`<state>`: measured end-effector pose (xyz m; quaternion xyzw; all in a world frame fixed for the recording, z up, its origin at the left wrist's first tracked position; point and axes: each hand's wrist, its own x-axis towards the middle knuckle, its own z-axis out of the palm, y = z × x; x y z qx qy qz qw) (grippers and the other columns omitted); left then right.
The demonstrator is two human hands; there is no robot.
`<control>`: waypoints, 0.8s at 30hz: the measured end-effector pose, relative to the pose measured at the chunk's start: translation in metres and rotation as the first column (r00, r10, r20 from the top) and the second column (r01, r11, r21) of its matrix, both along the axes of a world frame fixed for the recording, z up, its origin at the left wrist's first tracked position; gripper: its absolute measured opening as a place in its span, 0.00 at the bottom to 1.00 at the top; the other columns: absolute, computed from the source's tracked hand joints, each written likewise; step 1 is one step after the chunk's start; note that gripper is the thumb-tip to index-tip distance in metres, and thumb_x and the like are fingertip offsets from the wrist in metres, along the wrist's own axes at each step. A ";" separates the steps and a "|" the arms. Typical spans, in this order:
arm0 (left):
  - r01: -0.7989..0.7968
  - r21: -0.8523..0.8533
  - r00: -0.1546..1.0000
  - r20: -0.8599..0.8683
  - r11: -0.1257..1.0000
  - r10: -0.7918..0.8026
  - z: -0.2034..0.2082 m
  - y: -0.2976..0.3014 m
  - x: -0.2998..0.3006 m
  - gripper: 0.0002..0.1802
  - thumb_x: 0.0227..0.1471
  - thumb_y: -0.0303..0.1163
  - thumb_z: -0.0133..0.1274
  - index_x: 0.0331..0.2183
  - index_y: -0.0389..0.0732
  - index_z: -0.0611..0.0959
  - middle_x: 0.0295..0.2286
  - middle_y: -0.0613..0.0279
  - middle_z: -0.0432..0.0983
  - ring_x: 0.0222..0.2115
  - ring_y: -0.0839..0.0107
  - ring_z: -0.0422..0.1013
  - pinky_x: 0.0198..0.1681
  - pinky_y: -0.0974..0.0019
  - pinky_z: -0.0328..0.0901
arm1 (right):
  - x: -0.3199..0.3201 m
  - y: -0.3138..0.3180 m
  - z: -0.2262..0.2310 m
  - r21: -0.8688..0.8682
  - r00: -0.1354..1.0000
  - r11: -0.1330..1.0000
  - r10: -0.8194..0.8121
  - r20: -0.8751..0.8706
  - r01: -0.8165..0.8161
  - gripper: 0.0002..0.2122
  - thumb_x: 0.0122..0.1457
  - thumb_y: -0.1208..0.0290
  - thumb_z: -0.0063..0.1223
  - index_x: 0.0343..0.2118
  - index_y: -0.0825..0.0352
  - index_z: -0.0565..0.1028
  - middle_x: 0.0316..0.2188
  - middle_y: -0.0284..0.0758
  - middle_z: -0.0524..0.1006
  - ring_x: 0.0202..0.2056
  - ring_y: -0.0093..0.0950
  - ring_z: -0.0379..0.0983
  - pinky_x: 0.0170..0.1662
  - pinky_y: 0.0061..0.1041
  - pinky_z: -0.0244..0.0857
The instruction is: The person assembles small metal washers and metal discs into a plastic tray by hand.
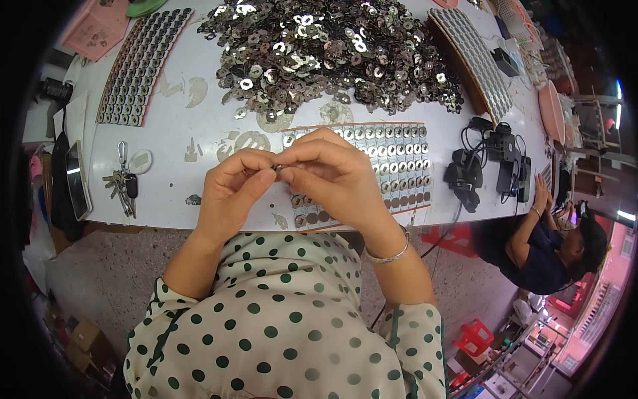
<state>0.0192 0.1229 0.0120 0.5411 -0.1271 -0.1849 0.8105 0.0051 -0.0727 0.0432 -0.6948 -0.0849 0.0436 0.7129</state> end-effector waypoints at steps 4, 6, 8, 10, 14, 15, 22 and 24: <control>0.015 -0.036 0.996 -0.087 0.999 -0.018 0.005 -0.001 -0.002 0.04 0.62 0.25 0.54 0.38 0.35 0.80 0.35 0.66 0.77 0.37 0.82 0.71 0.44 0.72 0.67 | -0.004 -0.001 -0.006 0.057 0.999 0.998 -0.004 0.035 0.002 0.09 0.57 0.86 0.59 0.41 0.72 0.81 0.41 0.33 0.74 0.37 0.22 0.76 0.37 0.18 0.74; 0.037 -0.045 0.991 -0.130 0.998 -0.043 0.002 -0.001 -0.002 0.05 0.63 0.27 0.53 0.38 0.35 0.80 0.35 0.66 0.78 0.36 0.82 0.71 0.43 0.73 0.67 | -0.002 -0.004 -0.006 -0.280 0.921 0.959 0.068 0.383 0.046 0.10 0.52 0.86 0.61 0.39 0.71 0.81 0.40 0.34 0.75 0.34 0.26 0.75 0.34 0.23 0.73; 0.060 -0.086 0.971 -0.224 0.995 -0.078 -0.006 -0.003 -0.002 0.08 0.66 0.30 0.50 0.37 0.36 0.80 0.34 0.67 0.78 0.36 0.82 0.71 0.42 0.73 0.67 | -0.005 -0.001 -0.005 -0.401 0.860 0.911 0.128 0.494 0.094 0.11 0.50 0.85 0.62 0.38 0.71 0.80 0.40 0.35 0.76 0.33 0.28 0.75 0.34 0.24 0.72; 0.052 -0.143 0.941 -0.325 0.988 -0.096 -0.005 -0.007 -0.006 0.08 0.66 0.30 0.49 0.38 0.37 0.80 0.34 0.66 0.77 0.35 0.80 0.71 0.42 0.73 0.67 | -0.011 0.002 -0.004 -0.588 0.700 0.770 0.276 0.659 0.250 0.12 0.45 0.83 0.63 0.35 0.71 0.80 0.40 0.38 0.77 0.31 0.32 0.73 0.32 0.27 0.70; -0.098 -0.333 0.774 -0.618 0.938 -0.139 0.003 -0.016 -0.012 0.08 0.65 0.32 0.48 0.37 0.38 0.79 0.35 0.64 0.76 0.34 0.76 0.71 0.42 0.71 0.66 | -0.026 -0.001 -0.002 -0.639 0.665 0.716 0.334 0.668 0.282 0.11 0.47 0.83 0.62 0.36 0.71 0.79 0.40 0.38 0.78 0.31 0.31 0.74 0.30 0.28 0.69; -0.093 -0.335 0.774 -0.617 0.937 -0.144 0.002 -0.016 -0.012 0.08 0.65 0.32 0.48 0.37 0.38 0.79 0.35 0.64 0.76 0.34 0.76 0.71 0.42 0.71 0.66 | -0.030 -0.001 -0.006 -0.490 0.760 0.823 0.115 0.640 0.289 0.10 0.51 0.83 0.60 0.39 0.71 0.79 0.40 0.39 0.78 0.31 0.30 0.75 0.30 0.26 0.70; -0.093 0.354 0.891 0.448 0.931 -0.081 -0.012 -0.001 -0.027 0.06 0.56 0.27 0.56 0.36 0.38 0.78 0.35 0.61 0.79 0.35 0.67 0.76 0.44 0.62 0.70 | -0.046 -0.017 -0.006 0.472 0.866 0.794 -0.130 -0.482 0.382 0.11 0.64 0.80 0.53 0.49 0.72 0.75 0.34 0.37 0.79 0.36 0.27 0.82 0.30 0.19 0.79; -0.243 0.473 0.615 0.750 0.847 -0.243 -0.017 -0.001 -0.030 0.10 0.46 0.25 0.61 0.33 0.40 0.78 0.33 0.60 0.79 0.38 0.62 0.77 0.45 0.59 0.70 | -0.054 -0.027 -0.012 0.503 0.838 0.785 -0.039 -0.544 0.362 0.09 0.64 0.80 0.54 0.46 0.72 0.75 0.33 0.38 0.80 0.33 0.28 0.83 0.26 0.17 0.78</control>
